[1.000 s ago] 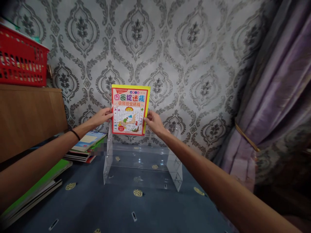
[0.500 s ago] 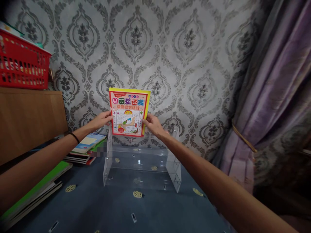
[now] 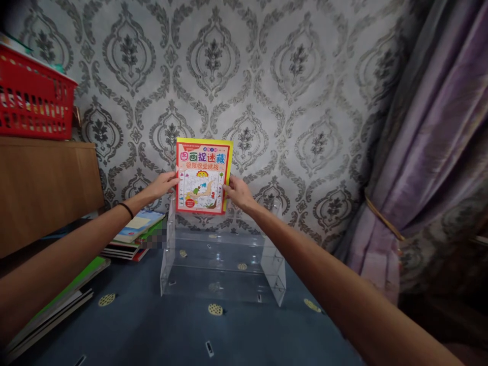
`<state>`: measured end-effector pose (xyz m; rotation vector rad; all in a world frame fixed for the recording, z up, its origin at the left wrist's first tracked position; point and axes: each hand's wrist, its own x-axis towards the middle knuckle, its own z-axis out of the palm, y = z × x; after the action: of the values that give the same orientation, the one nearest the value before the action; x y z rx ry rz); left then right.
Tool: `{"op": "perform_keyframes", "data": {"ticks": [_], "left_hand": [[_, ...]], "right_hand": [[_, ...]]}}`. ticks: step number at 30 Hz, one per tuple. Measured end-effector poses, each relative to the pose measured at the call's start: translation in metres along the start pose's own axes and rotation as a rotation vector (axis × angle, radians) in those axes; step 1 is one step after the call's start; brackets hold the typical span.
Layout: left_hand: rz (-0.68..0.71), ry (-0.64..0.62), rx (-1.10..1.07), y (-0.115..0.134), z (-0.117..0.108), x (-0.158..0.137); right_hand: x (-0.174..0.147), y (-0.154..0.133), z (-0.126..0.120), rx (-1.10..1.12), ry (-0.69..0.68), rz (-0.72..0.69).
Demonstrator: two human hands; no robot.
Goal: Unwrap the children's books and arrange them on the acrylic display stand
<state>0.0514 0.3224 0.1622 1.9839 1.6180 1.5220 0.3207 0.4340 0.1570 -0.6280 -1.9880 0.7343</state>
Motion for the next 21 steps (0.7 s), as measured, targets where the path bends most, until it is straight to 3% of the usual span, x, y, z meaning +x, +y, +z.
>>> {"op": "perform_keyframes", "data": {"ticks": [21], "left_hand": [[-0.021,-0.002,0.027,-0.0050,0.0020,-0.0036]], "right_hand": [[-0.0016,0.0014,-0.0006,0.005,-0.049,0.040]]}}
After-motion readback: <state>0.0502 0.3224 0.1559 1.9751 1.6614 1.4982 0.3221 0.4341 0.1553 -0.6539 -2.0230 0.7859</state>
